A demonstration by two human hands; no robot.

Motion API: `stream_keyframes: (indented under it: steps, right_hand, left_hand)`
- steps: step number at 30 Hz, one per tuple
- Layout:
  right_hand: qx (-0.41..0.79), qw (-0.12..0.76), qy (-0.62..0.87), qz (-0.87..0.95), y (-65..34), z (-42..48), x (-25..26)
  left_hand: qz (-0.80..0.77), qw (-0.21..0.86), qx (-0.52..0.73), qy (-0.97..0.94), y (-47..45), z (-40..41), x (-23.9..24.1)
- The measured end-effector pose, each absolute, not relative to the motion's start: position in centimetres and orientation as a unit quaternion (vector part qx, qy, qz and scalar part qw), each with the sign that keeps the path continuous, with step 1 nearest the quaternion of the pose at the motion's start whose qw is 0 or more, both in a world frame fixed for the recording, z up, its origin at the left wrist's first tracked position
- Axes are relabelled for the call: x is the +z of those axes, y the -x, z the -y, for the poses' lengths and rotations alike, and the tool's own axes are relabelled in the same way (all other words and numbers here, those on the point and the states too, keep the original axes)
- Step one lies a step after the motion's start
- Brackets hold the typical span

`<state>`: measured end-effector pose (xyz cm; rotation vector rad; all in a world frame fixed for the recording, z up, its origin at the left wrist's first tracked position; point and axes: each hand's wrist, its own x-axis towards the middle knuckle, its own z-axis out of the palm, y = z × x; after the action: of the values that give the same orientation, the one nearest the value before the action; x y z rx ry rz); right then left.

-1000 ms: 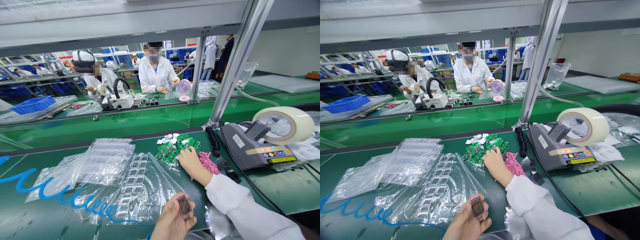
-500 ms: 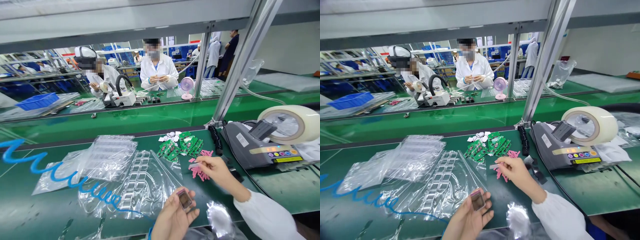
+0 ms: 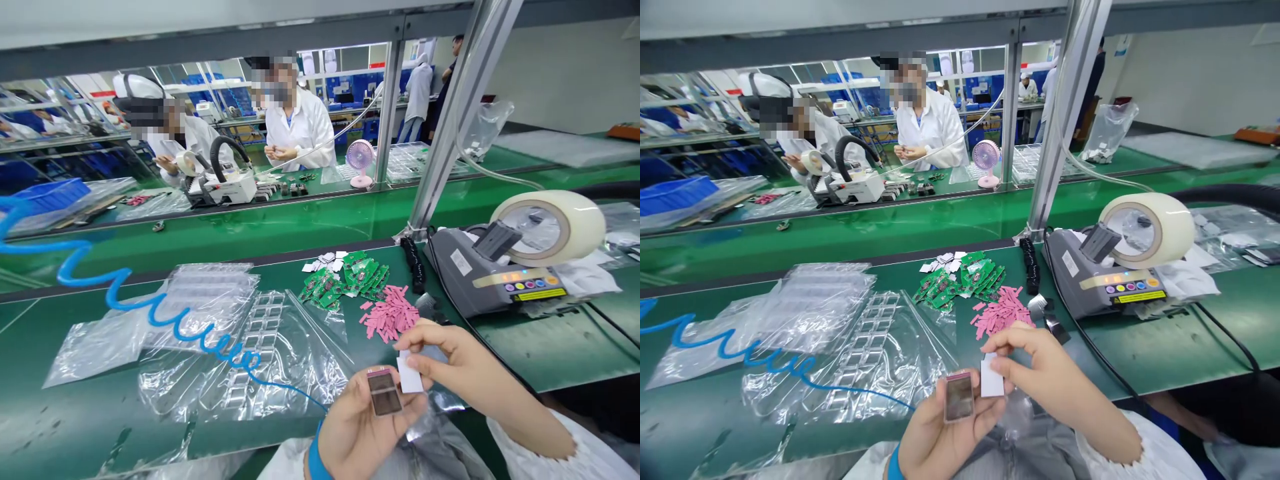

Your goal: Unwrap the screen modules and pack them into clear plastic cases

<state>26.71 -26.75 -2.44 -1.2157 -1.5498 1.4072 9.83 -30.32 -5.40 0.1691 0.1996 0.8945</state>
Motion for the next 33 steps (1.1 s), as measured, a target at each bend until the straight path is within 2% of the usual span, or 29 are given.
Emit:
stream_keyframes:
  steps: [6,9,13,15,22,25,27,30,33]
  right_hand:
    - [0.420,0.336,0.502,0.677,-27.2,27.0,-2.7]
    - [0.344,0.363,0.513,0.698,-26.7,27.7,-3.3]
    - [0.184,0.420,0.513,0.726,-25.6,29.0,-4.3]
    - [0.149,0.436,0.515,0.723,-25.2,29.3,-4.6]
    - [0.092,0.486,0.509,0.705,-24.6,30.3,-4.3]
    - [0.130,0.534,0.504,0.667,-25.3,31.8,-5.4]
    - [0.194,0.499,0.521,0.665,-26.1,32.3,-7.4]
    - [0.235,0.397,0.541,0.704,-27.0,31.8,-11.0]
    - [0.221,0.398,0.561,0.692,-27.6,30.9,-12.6]
  left_hand:
    - [-0.109,0.881,0.453,-0.088,-10.7,30.5,-5.6]
    - [-0.132,0.865,0.477,-0.089,-10.9,30.6,-5.7]
    - [-0.166,0.846,0.498,-0.091,-11.1,30.6,-5.5]
    - [-0.166,0.844,0.500,-0.096,-11.2,30.7,-5.4]
    - [-0.153,0.844,0.509,-0.075,-10.7,30.2,-6.4]
    - [-0.136,0.857,0.491,-0.076,-9.7,29.5,-6.8]
    - [-0.117,0.869,0.475,-0.080,-9.1,29.2,-6.8]
    - [-0.100,0.882,0.454,-0.081,-8.7,29.4,-6.5]
    - [-0.092,0.900,0.417,-0.085,-9.0,29.8,-6.1]
